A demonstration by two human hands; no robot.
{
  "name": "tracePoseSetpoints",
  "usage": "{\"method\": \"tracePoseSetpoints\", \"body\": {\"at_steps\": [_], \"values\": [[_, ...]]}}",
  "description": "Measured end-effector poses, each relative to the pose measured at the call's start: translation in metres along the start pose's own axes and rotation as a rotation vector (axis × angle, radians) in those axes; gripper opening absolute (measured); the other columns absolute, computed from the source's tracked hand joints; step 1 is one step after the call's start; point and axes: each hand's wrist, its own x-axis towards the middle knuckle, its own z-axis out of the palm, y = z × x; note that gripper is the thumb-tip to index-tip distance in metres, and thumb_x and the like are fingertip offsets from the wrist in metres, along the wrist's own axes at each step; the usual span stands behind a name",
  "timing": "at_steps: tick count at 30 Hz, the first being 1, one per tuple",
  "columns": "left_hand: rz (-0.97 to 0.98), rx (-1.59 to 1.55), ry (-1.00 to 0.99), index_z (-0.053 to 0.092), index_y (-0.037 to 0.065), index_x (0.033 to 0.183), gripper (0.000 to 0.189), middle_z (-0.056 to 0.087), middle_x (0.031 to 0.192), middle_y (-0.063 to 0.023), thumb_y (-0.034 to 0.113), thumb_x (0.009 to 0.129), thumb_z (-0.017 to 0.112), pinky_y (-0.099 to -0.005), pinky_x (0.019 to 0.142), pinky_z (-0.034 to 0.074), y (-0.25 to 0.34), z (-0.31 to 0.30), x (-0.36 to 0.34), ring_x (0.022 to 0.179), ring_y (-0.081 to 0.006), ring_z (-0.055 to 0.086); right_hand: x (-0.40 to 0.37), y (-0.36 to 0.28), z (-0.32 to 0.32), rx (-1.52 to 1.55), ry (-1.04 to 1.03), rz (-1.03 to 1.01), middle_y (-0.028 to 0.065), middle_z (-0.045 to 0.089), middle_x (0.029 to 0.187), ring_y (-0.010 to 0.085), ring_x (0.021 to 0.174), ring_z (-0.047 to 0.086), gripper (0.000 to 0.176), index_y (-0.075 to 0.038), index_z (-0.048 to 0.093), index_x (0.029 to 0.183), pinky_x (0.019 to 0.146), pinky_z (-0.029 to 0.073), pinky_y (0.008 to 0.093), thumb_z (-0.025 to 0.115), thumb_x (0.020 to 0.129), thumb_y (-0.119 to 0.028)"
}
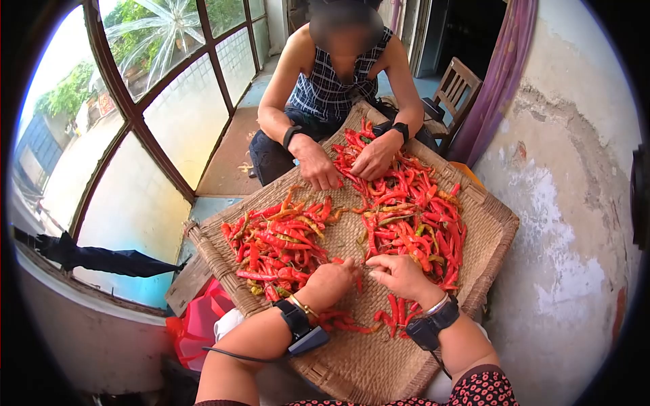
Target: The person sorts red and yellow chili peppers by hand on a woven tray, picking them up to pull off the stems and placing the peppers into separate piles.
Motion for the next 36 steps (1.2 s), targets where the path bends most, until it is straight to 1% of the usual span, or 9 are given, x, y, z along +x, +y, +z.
{"method": "tracePoseSetpoints", "body": {"at_steps": [4, 9, 11, 17, 20, 22, 27, 34, 36], "values": [[-0.036, 0.027, -0.015, 0.059, 0.006, 0.083, 0.011, 0.054, 0.083, -0.011, 0.014, 0.078, 0.054, -0.035, 0.051, 0.051, 0.001, -0.003, 0.0, 0.063, -0.0236, 0.062, -0.001, 0.003, 0.005, -0.085, -0.046, -0.05, 0.0114, 0.064, 0.073, 0.0238, 0.066, 0.063, 0.025, -0.003, 0.061, 0.1, 0.063, 0.049, 0.034, 0.063, 0.079, -0.017], [0.001, -0.005, 0.051, 0.055, 0.007, 0.088, 0.013, 0.052, 0.085, -0.011, 0.012, 0.076, 0.055, -0.0375, 0.054, 0.051, 0.001, -0.027, 0.001, 0.066, -0.0267, 0.061, 0.0, 0.008, 0.008, -0.085, -0.003, -0.09, 0.0125, 0.064, 0.076, 0.0261, 0.069, 0.063, 0.026, -0.003, 0.061, 0.1, 0.065, 0.049, 0.035, 0.063, 0.079, -0.018], [-0.029, -0.058, 0.102, 0.054, 0.006, 0.087, 0.012, 0.053, 0.084, -0.0112, 0.011, 0.075, 0.055, -0.038, 0.054, 0.05, 0.002, -0.035, 0.002, 0.066, -0.0274, 0.061, 0.0, 0.01, 0.007, -0.281, 0.045, -0.248, 0.012, 0.064, 0.083, 0.0193, 0.073, 0.064, 0.028, -0.002, 0.059, 0.105, 0.066, 0.05, 0.0295, 0.063, 0.079, -0.011], [-0.059, -0.22, 0.184, 0.053, 0.006, 0.088, 0.014, 0.057, 0.074, -0.0103, 0.012, 0.076, 0.055, -0.0383, 0.053, 0.049, 0.008, -0.033, 0.004, 0.067, -0.0288, 0.061, -0.006, 0.0, 0.008, -0.136, -0.058, -0.04, 0.0122, 0.064, 0.083, 0.023, 0.073, 0.065, 0.039, -0.003, 0.053, 0.114, 0.066, 0.051, 0.0317, 0.063, 0.076, -0.008], [-0.083, -0.215, 0.187, 0.053, 0.004, 0.09, 0.015, 0.059, 0.07, -0.0118, 0.013, 0.078, 0.055, -0.0401, 0.054, 0.049, 0.013, -0.034, 0.003, 0.065, -0.0301, 0.062, -0.008, -0.006, 0.009, -0.075, -0.028, -0.073, 0.0146, 0.062, 0.091, 0.0305, 0.078, 0.062, 0.045, -0.008, 0.047, 0.12, 0.067, 0.05, 0.0372, 0.059, 0.076, -0.007], [-0.23, -0.335, 0.097, 0.055, 0.004, 0.089, 0.014, 0.06, 0.068, -0.0149, 0.016, 0.081, 0.055, -0.0429, 0.056, 0.048, 0.017, -0.038, 0.004, 0.065, -0.0325, 0.061, -0.008, -0.007, 0.01, -0.069, -0.017, -0.112, 0.0145, 0.062, 0.09, 0.0307, 0.078, 0.062, 0.046, -0.009, 0.046, 0.121, 0.068, 0.05, 0.0372, 0.057, 0.076, -0.004], [-0.245, -0.643, 0.143, 0.06, 0.004, 0.09, 0.017, 0.061, 0.071, -0.018, 0.017, 0.081, 0.056, -0.0434, 0.06, 0.048, 0.014, -0.042, 0.0, 0.068, -0.0358, 0.061, -0.009, -0.007, 0.011, -0.077, -0.004, -0.19, 0.014, 0.062, 0.089, 0.0299, 0.078, 0.063, 0.049, -0.01, 0.044, 0.123, 0.068, 0.05, 0.0363, 0.057, 0.076, -0.002], [-0.209, -0.927, 0.036, 0.062, 0.004, 0.089, 0.017, 0.063, 0.077, -0.0179, 0.018, 0.08, 0.058, -0.0416, 0.062, 0.049, 0.01, -0.038, -0.002, 0.071, -0.0348, 0.062, -0.007, -0.001, 0.012, -0.065, -0.016, -0.246, 0.0115, 0.062, 0.083, 0.027, 0.072, 0.062, 0.028, -0.006, 0.057, 0.101, 0.063, 0.049, 0.0345, 0.066, 0.074, -0.009], [-0.219, -0.708, 0.019, 0.063, 0.004, 0.086, 0.018, 0.063, 0.077, -0.0169, 0.021, 0.08, 0.058, -0.0411, 0.061, 0.049, 0.011, -0.046, -0.004, 0.069, -0.0331, 0.063, -0.008, 0.003, 0.011, -0.092, 0.002, -0.262, 0.0109, 0.062, 0.081, 0.0259, 0.069, 0.062, 0.022, -0.005, 0.059, 0.094, 0.061, 0.048, 0.0344, 0.067, 0.074, -0.01]]}}
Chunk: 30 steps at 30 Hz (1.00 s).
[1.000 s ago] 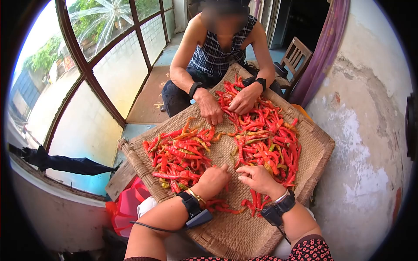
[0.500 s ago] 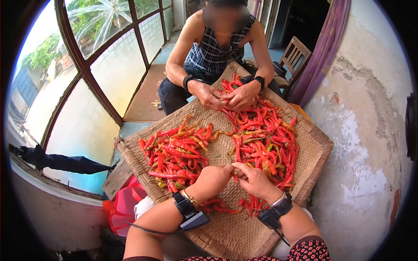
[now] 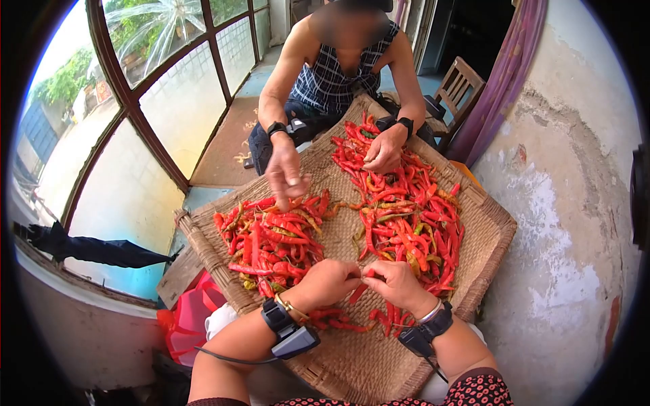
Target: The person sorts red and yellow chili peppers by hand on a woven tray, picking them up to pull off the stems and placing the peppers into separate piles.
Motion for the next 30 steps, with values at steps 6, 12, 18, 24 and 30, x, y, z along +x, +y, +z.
{"method": "tracePoseSetpoints", "body": {"at_steps": [6, 12, 18, 24, 30], "values": [[-0.059, 0.646, -0.025, 0.061, 0.006, 0.08, 0.024, 0.062, 0.069, -0.0105, 0.03, 0.077, 0.062, -0.0386, 0.055, 0.049, -0.002, -0.007, -0.019, 0.064, -0.0275, 0.063, 0.008, 0.002, -0.019, 0.219, 0.203, 0.352, 0.0072, 0.062, 0.078, 0.0173, 0.065, 0.061, 0.016, -0.002, 0.058, 0.099, 0.059, 0.047, 0.0272, 0.059, 0.083, -0.007], [0.06, 0.746, -0.176, 0.064, 0.007, 0.082, 0.026, 0.062, 0.068, -0.0084, 0.029, 0.07, 0.07, -0.0359, 0.055, 0.05, -0.005, -0.002, -0.025, 0.065, -0.024, 0.063, 0.009, 0.003, -0.028, 0.547, 0.597, 0.283, 0.0046, 0.06, 0.091, 0.0103, 0.075, 0.06, 0.034, 0.003, 0.046, 0.12, 0.063, 0.048, 0.021, 0.054, 0.088, -0.007], [0.088, 0.747, -0.127, 0.062, 0.008, 0.076, 0.022, 0.062, 0.068, -0.0079, 0.027, 0.069, 0.069, -0.0358, 0.053, 0.049, -0.007, 0.006, -0.026, 0.065, -0.024, 0.064, 0.004, 0.006, -0.006, 0.237, 0.202, 0.334, 0.0051, 0.063, 0.074, 0.0102, 0.066, 0.06, 0.018, 0.0, 0.062, 0.097, 0.061, 0.049, 0.0257, 0.061, 0.081, -0.008], [0.052, 0.633, -0.142, 0.062, 0.006, 0.075, 0.015, 0.062, 0.066, -0.0104, 0.02, 0.078, 0.058, -0.0376, 0.056, 0.05, -0.005, -0.004, -0.018, 0.064, -0.0271, 0.064, 0.003, -0.006, -0.003, 0.085, 0.024, 0.22, 0.0117, 0.065, 0.08, 0.0184, 0.071, 0.064, 0.022, -0.001, 0.061, 0.099, 0.066, 0.05, 0.0294, 0.062, 0.079, -0.009], [0.02, -0.259, 0.16, 0.059, 0.002, 0.086, 0.013, 0.064, 0.07, -0.0071, 0.013, 0.081, 0.064, -0.0291, 0.056, 0.049, 0.0, -0.015, -0.011, 0.063, -0.0168, 0.062, 0.004, -0.011, -0.004, 0.115, 0.021, 0.157, 0.0111, 0.064, 0.084, 0.0174, 0.074, 0.063, 0.023, -0.001, 0.061, 0.1, 0.068, 0.05, 0.0287, 0.063, 0.079, -0.01]]}}
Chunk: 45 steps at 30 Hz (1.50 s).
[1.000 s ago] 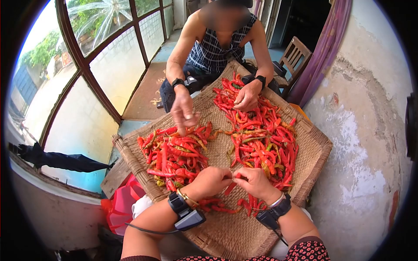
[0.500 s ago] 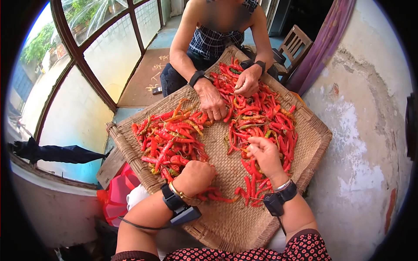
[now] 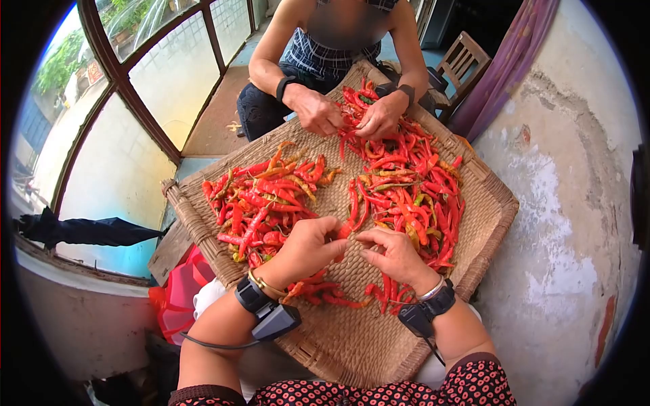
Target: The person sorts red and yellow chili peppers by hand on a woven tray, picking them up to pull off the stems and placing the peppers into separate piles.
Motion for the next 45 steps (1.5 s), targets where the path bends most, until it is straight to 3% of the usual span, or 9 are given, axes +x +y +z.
{"method": "tracePoseSetpoints", "body": {"at_steps": [2, 9, 12, 15, 18, 20, 30, 40, 45], "values": [[-0.183, -0.553, -0.018, 0.057, 0.002, 0.088, 0.009, 0.062, 0.072, -0.0011, 0.01, 0.087, 0.06, -0.0217, 0.055, 0.046, 0.008, -0.001, 0.002, 0.066, -0.006, 0.058, -0.001, -0.002, 0.004, 0.015, -0.009, -0.038, 0.0109, 0.063, 0.085, 0.0165, 0.074, 0.062, 0.024, -0.001, 0.061, 0.101, 0.069, 0.05, 0.0284, 0.063, 0.08, -0.012], [-0.297, -0.703, -0.105, 0.057, 0.004, 0.087, 0.012, 0.065, 0.075, -0.005, 0.014, 0.086, 0.062, -0.0222, 0.058, 0.048, -0.005, 0.007, 0.004, 0.066, -0.0076, 0.06, -0.004, 0.002, 0.003, 0.125, -0.239, 0.153, 0.0021, 0.059, 0.072, 0.0065, 0.069, 0.055, 0.015, 0.0, 0.061, 0.086, 0.06, 0.045, 0.0243, 0.061, 0.083, -0.015], [-0.055, 0.473, -0.016, 0.059, 0.002, 0.085, 0.024, 0.063, 0.076, -0.0151, 0.025, 0.079, 0.065, -0.0376, 0.059, 0.049, 0.002, -0.001, -0.001, 0.065, -0.0278, 0.062, -0.004, 0.005, 0.0, 0.049, -0.272, 0.247, 0.0044, 0.058, 0.066, 0.0095, 0.062, 0.056, 0.016, 0.0, 0.061, 0.082, 0.057, 0.044, 0.0268, 0.061, 0.082, -0.016], [-0.05, 0.782, -0.043, 0.06, 0.005, 0.084, 0.023, 0.062, 0.07, -0.0125, 0.027, 0.08, 0.062, -0.0414, 0.06, 0.049, -0.003, -0.001, -0.005, 0.066, -0.0317, 0.061, 0.003, 0.005, -0.009, 0.034, -0.323, 0.47, 0.0048, 0.058, 0.064, 0.0104, 0.059, 0.056, 0.016, -0.001, 0.062, 0.085, 0.057, 0.045, 0.026, 0.06, 0.083, -0.016], [-0.059, 0.769, -0.192, 0.06, 0.007, 0.082, 0.019, 0.06, 0.073, -0.0114, 0.025, 0.078, 0.061, -0.0414, 0.06, 0.049, -0.002, 0.003, -0.005, 0.068, -0.0305, 0.061, 0.011, 0.01, -0.012, 0.31, -0.138, 0.381, 0.0024, 0.058, 0.07, 0.0081, 0.064, 0.057, 0.016, -0.001, 0.061, 0.096, 0.059, 0.047, 0.0234, 0.059, 0.084, -0.012], [0.049, 0.767, -0.221, 0.059, 0.007, 0.083, 0.019, 0.059, 0.078, -0.0111, 0.025, 0.077, 0.062, -0.0409, 0.061, 0.049, -0.018, 0.011, -0.006, 0.07, -0.0307, 0.061, 0.017, 0.002, -0.011, 0.554, 0.422, 0.153, 0.0004, 0.058, 0.076, 0.0075, 0.07, 0.059, 0.023, 0.0, 0.059, 0.106, 0.062, 0.048, 0.0229, 0.058, 0.085, -0.008], [0.082, 0.734, -0.204, 0.057, 0.003, 0.092, 0.027, 0.054, 0.097, -0.0134, 0.021, 0.073, 0.064, -0.0406, 0.069, 0.05, -0.025, 0.026, 0.01, 0.089, -0.0303, 0.057, 0.008, 0.019, -0.005, -0.133, -0.061, 0.027, 0.0133, 0.062, 0.081, 0.0222, 0.069, 0.063, 0.023, -0.001, 0.061, 0.097, 0.064, 0.049, 0.0317, 0.064, 0.077, -0.012], [0.284, 0.696, -0.105, 0.056, 0.005, 0.107, 0.04, 0.054, 0.107, -0.0114, 0.018, 0.07, 0.065, -0.0375, 0.078, 0.049, -0.047, 0.029, 0.022, 0.094, -0.0295, 0.054, 0.009, 0.019, 0.0, -0.186, -0.092, 0.035, 0.014, 0.062, 0.078, 0.0266, 0.071, 0.062, 0.023, -0.002, 0.061, 0.095, 0.065, 0.049, 0.0356, 0.065, 0.077, -0.015], [-0.002, 0.772, 0.114, 0.059, 0.005, 0.101, 0.032, 0.054, 0.109, -0.0132, 0.02, 0.073, 0.063, -0.0383, 0.078, 0.049, -0.03, 0.013, 0.03, 0.094, -0.0298, 0.055, 0.007, 0.02, -0.002, -0.206, -0.047, -0.026, 0.0143, 0.062, 0.079, 0.0274, 0.071, 0.062, 0.023, -0.001, 0.061, 0.095, 0.066, 0.049, 0.0365, 0.065, 0.076, -0.014]]}}
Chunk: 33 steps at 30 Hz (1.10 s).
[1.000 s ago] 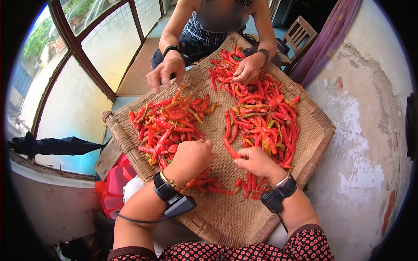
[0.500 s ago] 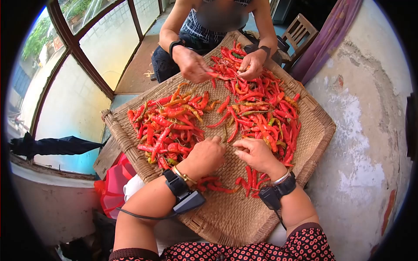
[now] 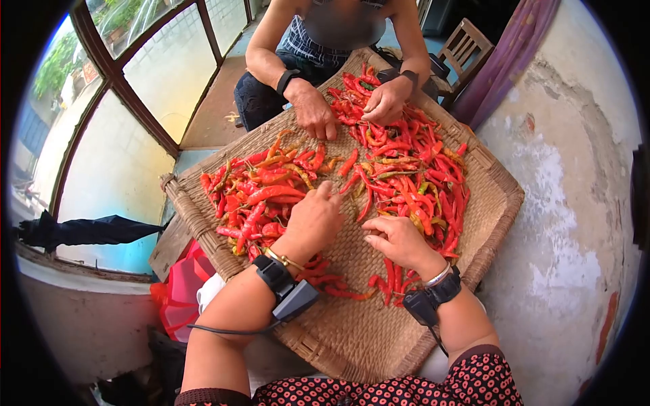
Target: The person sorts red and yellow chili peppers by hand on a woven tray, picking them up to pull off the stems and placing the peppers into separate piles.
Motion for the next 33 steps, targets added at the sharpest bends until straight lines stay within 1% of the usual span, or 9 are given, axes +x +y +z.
{"method": "tracePoseSetpoints", "body": {"at_steps": [6, 8, 14, 16, 17, 19, 26, 32, 33], "values": [[0.093, -0.022, -0.17, 0.057, -0.001, 0.103, 0.036, 0.052, 0.117, -0.0151, 0.019, 0.073, 0.062, -0.0382, 0.083, 0.047, -0.01, 0.02, 0.001, 0.096, -0.0299, 0.055, 0.0, 0.001, 0.003, -0.003, -0.029, -0.014, 0.0146, 0.062, 0.08, 0.0274, 0.071, 0.062, 0.023, -0.001, 0.061, 0.095, 0.066, 0.049, 0.0361, 0.065, 0.076, -0.015], [0.321, -0.086, 0.071, 0.058, 0.003, 0.104, 0.033, 0.056, 0.107, -0.0103, 0.016, 0.074, 0.06, -0.0372, 0.081, 0.048, -0.009, 0.032, 0.0, 0.095, -0.0299, 0.055, 0.0, 0.001, 0.003, 0.001, -0.039, -0.004, 0.0147, 0.062, 0.08, 0.0274, 0.072, 0.062, 0.024, -0.001, 0.061, 0.095, 0.066, 0.049, 0.0361, 0.065, 0.076, -0.015], [0.147, 0.209, 0.207, 0.06, 0.008, 0.099, 0.029, 0.055, 0.106, -0.0073, 0.016, 0.07, 0.061, -0.0349, 0.081, 0.042, -0.012, -0.01, 0.013, 0.096, -0.0237, 0.05, 0.0, -0.001, 0.0, -0.007, -0.043, 0.001, 0.0149, 0.062, 0.082, 0.0273, 0.072, 0.062, 0.024, -0.001, 0.061, 0.096, 0.067, 0.049, 0.0362, 0.064, 0.077, -0.016], [0.099, 0.348, 0.495, 0.06, 0.01, 0.095, 0.027, 0.054, 0.1, -0.006, 0.017, 0.069, 0.062, -0.0379, 0.082, 0.039, -0.022, -0.01, 0.016, 0.094, -0.0228, 0.049, -0.001, -0.002, 0.0, -0.008, -0.052, 0.005, 0.0148, 0.062, 0.083, 0.0272, 0.073, 0.062, 0.024, -0.001, 0.061, 0.096, 0.068, 0.049, 0.0362, 0.064, 0.077, -0.016], [0.101, 0.351, 0.498, 0.06, 0.01, 0.095, 0.027, 0.054, 0.1, -0.006, 0.017, 0.069, 0.062, -0.0379, 0.082, 0.039, -0.028, -0.009, 0.015, 0.094, -0.0228, 0.049, -0.002, -0.001, 0.0, -0.01, -0.055, -0.008, 0.0146, 0.062, 0.084, 0.0273, 0.074, 0.062, 0.024, -0.002, 0.061, 0.097, 0.069, 0.049, 0.0363, 0.063, 0.077, -0.016], [-0.048, 0.376, 0.181, 0.064, 0.011, 0.09, 0.022, 0.056, 0.098, -0.0051, 0.017, 0.068, 0.065, -0.0411, 0.087, 0.037, -0.038, -0.008, 0.012, 0.099, -0.0243, 0.049, -0.003, 0.001, 0.0, -0.013, -0.054, -0.025, 0.0144, 0.062, 0.085, 0.0274, 0.075, 0.062, 0.024, -0.002, 0.061, 0.097, 0.069, 0.049, 0.0363, 0.063, 0.078, -0.016], [-0.067, 0.388, 0.134, 0.064, 0.011, 0.08, 0.014, 0.059, 0.083, -0.0052, 0.019, 0.078, 0.053, -0.0369, 0.075, 0.044, -0.043, -0.015, 0.014, 0.089, -0.0231, 0.055, -0.005, -0.001, 0.001, -0.046, -0.018, -0.095, 0.013, 0.063, 0.081, 0.0241, 0.073, 0.063, 0.022, 0.0, 0.061, 0.095, 0.065, 0.05, 0.0323, 0.063, 0.077, -0.012], [0.078, 0.063, 0.452, 0.065, 0.007, 0.08, 0.008, 0.063, 0.075, -0.0055, 0.014, 0.078, 0.061, -0.032, 0.061, 0.048, -0.003, -0.049, -0.002, 0.07, -0.0193, 0.06, -0.004, -0.002, -0.002, 0.022, 0.04, -0.046, 0.0131, 0.061, 0.082, 0.0261, 0.075, 0.061, 0.024, -0.002, 0.061, 0.097, 0.067, 0.049, 0.035, 0.063, 0.077, -0.013], [0.027, -0.265, 0.38, 0.065, 0.007, 0.084, 0.008, 0.063, 0.074, -0.0054, 0.011, 0.079, 0.062, -0.0285, 0.059, 0.047, 0.005, -0.052, -0.006, 0.066, -0.0156, 0.059, -0.003, -0.004, -0.003, 0.054, 0.065, -0.018, 0.0126, 0.061, 0.083, 0.0243, 0.075, 0.061, 0.026, -0.002, 0.06, 0.1, 0.066, 0.05, 0.0334, 0.064, 0.077, -0.011]]}}
